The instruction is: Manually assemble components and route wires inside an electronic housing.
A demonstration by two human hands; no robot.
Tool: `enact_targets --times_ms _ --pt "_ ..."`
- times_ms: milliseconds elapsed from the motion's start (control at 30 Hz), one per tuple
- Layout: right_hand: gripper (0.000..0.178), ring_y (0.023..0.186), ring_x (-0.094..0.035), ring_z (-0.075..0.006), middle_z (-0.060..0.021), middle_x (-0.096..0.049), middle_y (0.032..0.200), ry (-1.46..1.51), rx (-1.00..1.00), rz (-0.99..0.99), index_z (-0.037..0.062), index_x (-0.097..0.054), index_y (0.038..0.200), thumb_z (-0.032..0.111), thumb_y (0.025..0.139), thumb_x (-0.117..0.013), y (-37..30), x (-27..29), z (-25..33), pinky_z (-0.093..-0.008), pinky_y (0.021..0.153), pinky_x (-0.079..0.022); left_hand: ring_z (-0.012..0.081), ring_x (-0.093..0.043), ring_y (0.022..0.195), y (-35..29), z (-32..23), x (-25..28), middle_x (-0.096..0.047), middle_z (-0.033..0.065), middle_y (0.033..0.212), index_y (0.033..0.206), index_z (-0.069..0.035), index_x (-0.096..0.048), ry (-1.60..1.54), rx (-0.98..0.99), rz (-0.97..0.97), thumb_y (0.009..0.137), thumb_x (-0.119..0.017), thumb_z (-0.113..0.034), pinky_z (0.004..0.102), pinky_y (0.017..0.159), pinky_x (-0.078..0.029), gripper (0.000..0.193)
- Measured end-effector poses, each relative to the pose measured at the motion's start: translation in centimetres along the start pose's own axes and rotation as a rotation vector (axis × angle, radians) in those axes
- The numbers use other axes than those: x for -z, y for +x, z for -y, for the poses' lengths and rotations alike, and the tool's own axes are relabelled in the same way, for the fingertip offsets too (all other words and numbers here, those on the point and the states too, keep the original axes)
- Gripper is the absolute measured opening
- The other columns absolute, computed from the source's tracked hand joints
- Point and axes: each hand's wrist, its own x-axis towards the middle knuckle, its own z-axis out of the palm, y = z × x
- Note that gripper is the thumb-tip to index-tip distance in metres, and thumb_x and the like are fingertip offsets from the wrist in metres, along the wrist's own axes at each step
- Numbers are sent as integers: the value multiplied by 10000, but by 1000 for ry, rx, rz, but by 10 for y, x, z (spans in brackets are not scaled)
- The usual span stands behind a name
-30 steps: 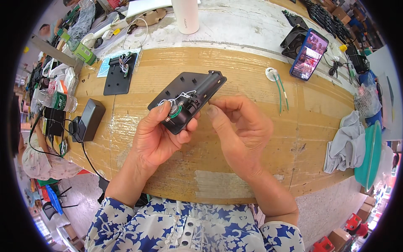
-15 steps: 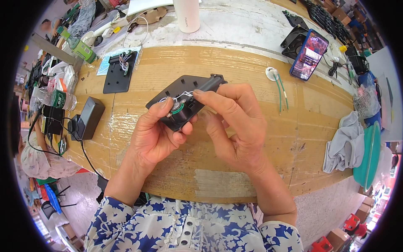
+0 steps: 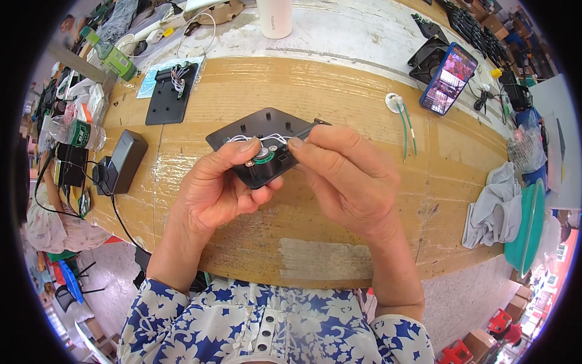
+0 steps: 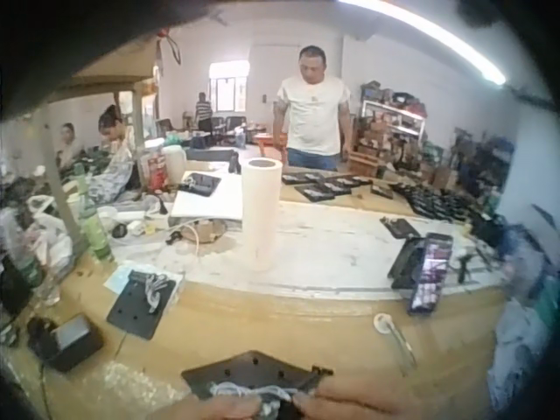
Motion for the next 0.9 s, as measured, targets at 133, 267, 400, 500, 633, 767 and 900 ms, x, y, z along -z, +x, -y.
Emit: enact_targets --times_ms 133,267,400,500,633,767,900 --pt "305 689 -628 -230 -107 -629 893 -67 59 26 -8 -710 927 -84 632 -733 -2 -2 -1 -303 579 -507 255 -709 642 2 -4 6 -681 230 877 1089 72 -591 112 8 67 897 -679 -164 254 494 -598 317" --pt "287 666 -620 -237 -115 -619 894 -132 156 73 -43 -683 898 -68 613 -710 -1 -2 -1 -316 560 -504 258 -708 641 4 -7 9 -679 230 877 1086 80 -591 151 16 21 885 -691 -151 251 500 -601 323" --pt "265 759 -657 -235 -107 -654 886 -128 36 116 5 -715 912 -94 669 -751 0 3 5 -295 626 -522 256 -703 637 4 -7 11 -671 242 880 1080 88 -588 160 17 26 879 -699 -140 245 506 -601 324" --pt "282 673 -621 -249 -125 -612 891 -102 126 117 -46 -669 909 -66 629 -703 3 3 0 -327 557 -505 266 -702 613 6 -6 7 -666 279 867 1079 94 -582 167 8 -23 896 -672 -146 248 464 -587 315" --pt "310 708 -631 -264 -141 -612 916 -60 88 104 -30 -660 972 -101 672 -697 0 0 -5 -322 576 -514 247 -705 662 9 -11 12 -671 233 904 1097 86 -581 229 5 56 893 -690 -163 241 513 -599 340" --pt "315 742 -636 -187 -129 -627 960 54 -150 -98 -15 -648 1021 -130 730 -679 -2 -13 4 -276 604 -520 242 -708 687 12 -5 14 -673 226 920 1114 58 -582 173 -69 127 915 -674 -199 249 527 -594 338" --pt "187 729 -618 -121 -73 -631 919 233 -408 -232 -27 -629 1001 -106 834 -656 -11 -17 13 -247 622 -529 226 -705 719 15 4 19 -676 211 925 1117 21 -584 54 -111 196 929 -665 -267 245 546 -579 353"
